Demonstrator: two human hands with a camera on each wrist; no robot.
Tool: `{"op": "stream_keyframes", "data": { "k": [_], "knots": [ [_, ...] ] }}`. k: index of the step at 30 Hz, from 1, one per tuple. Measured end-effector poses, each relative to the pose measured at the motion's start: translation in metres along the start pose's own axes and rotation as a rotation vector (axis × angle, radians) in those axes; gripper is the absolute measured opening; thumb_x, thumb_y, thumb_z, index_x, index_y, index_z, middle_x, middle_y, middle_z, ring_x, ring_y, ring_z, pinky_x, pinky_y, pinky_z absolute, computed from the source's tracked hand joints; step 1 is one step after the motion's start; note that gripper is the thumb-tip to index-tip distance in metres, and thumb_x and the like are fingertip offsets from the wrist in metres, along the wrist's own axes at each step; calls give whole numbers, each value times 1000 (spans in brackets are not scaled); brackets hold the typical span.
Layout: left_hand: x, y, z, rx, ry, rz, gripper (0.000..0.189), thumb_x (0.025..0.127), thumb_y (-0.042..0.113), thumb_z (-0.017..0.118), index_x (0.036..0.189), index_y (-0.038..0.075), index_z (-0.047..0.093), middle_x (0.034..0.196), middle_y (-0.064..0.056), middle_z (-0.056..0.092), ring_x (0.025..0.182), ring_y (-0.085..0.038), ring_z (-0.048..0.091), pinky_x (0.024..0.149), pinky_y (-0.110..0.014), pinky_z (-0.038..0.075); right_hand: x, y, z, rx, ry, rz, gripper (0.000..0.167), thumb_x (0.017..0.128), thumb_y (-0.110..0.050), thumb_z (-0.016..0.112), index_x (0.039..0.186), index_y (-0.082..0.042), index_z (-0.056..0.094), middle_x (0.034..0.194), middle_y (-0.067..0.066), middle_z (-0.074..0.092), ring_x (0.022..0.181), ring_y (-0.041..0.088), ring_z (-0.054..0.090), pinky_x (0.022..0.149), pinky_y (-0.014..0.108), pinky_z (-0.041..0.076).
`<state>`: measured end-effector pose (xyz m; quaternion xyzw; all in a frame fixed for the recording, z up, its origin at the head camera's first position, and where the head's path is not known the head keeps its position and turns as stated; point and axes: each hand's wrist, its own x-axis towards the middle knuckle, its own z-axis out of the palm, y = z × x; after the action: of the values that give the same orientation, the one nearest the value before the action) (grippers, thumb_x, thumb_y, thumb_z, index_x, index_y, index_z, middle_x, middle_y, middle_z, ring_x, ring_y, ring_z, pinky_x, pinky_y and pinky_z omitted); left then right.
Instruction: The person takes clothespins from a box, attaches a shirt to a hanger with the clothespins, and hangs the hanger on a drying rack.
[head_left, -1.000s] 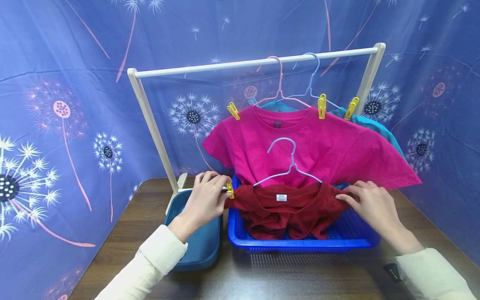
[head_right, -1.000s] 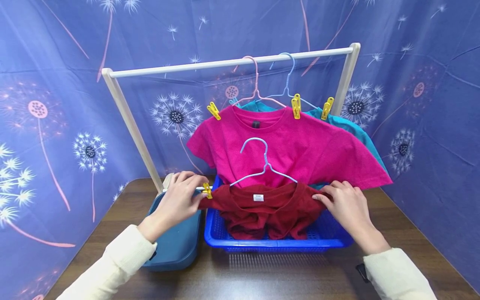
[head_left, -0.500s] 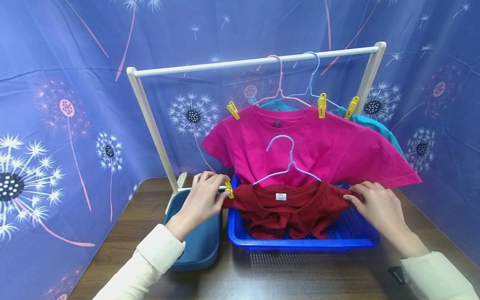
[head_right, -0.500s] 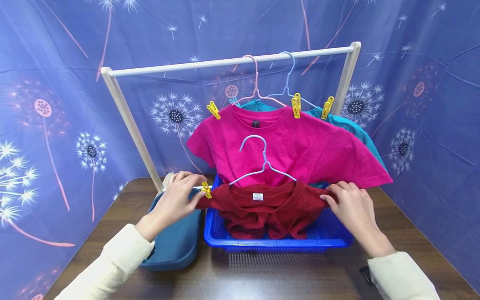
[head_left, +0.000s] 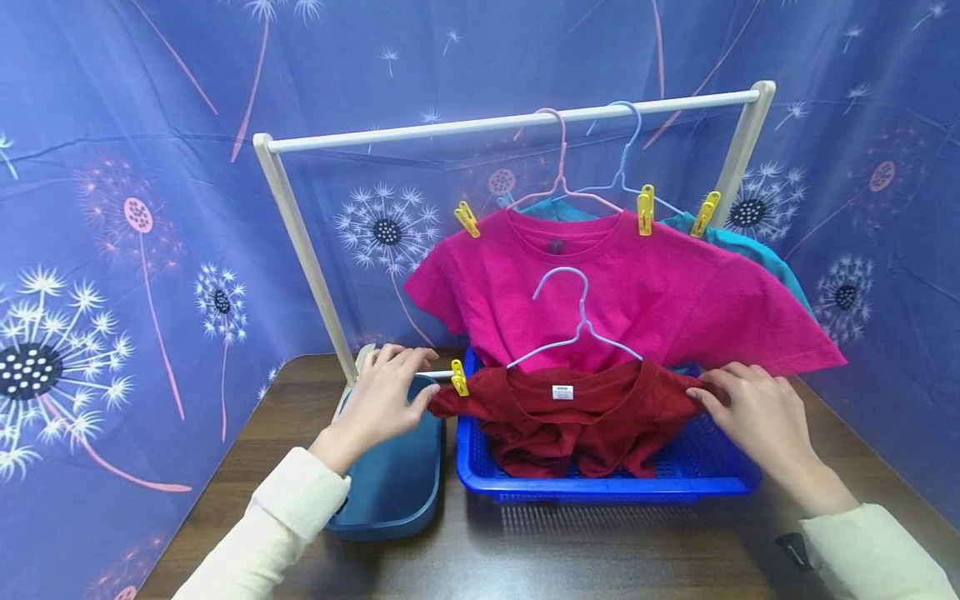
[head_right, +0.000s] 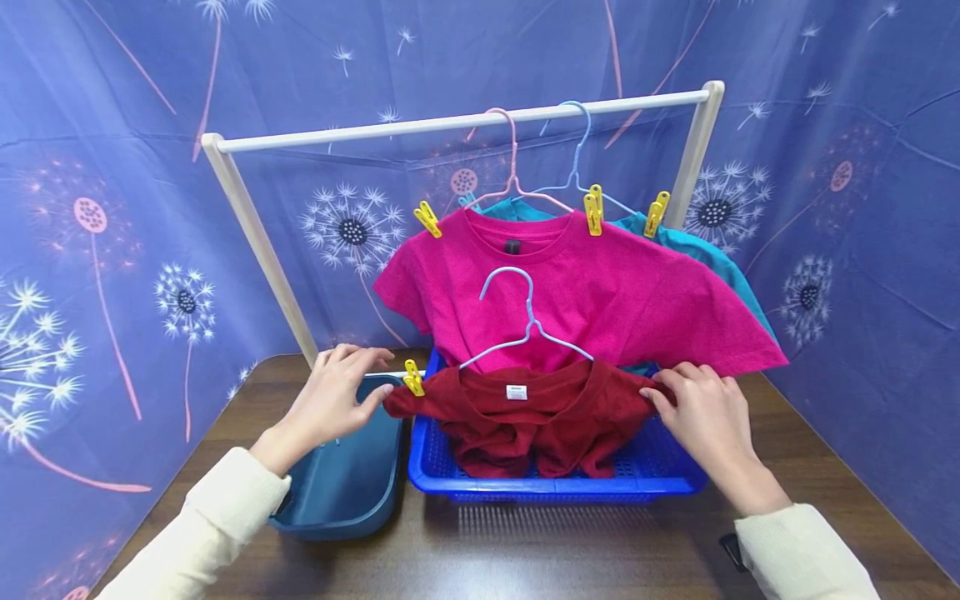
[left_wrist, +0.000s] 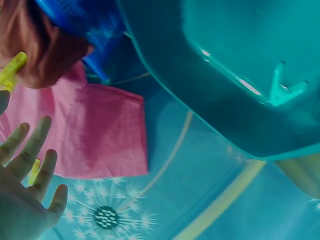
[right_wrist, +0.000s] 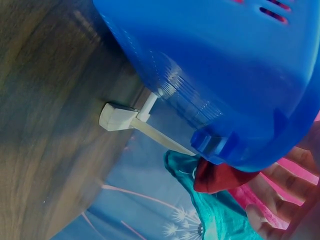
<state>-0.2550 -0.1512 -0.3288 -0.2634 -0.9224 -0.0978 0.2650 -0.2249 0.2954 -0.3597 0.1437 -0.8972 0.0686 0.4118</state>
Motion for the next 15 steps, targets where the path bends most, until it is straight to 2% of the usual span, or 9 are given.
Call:
{"op": "stream_keyframes", "data": {
  "k": [5,9,15],
  "knots": [
    [-5,-18,4,31,-38,-81,33,80,30,65,109,18,56,104,1,64,102,-24,49,92,-46,30,0,0,0,-5,-3,4,23,63,-22,76,79,-8,68,74,10,64,70,33,57,53,44,36],
    [-10,-32,9,60,-112,-170,31,80,28,65,107,16,56,100,-2,65,104,-28,49,85,-46,32,-1,-1,0,-7,-2,8,24,63,-21,76,80,-7,68,74,11,64,70,33,57,53,44,36],
    [-18,-46,18,112,-211,-268,27,80,25,65,102,12,57,96,-8,65,95,-34,51,78,-48,32,0,0,1,-10,-4,11,22,64,-21,75,79,-7,68,74,11,64,71,33,57,54,44,36]
  ]
}}
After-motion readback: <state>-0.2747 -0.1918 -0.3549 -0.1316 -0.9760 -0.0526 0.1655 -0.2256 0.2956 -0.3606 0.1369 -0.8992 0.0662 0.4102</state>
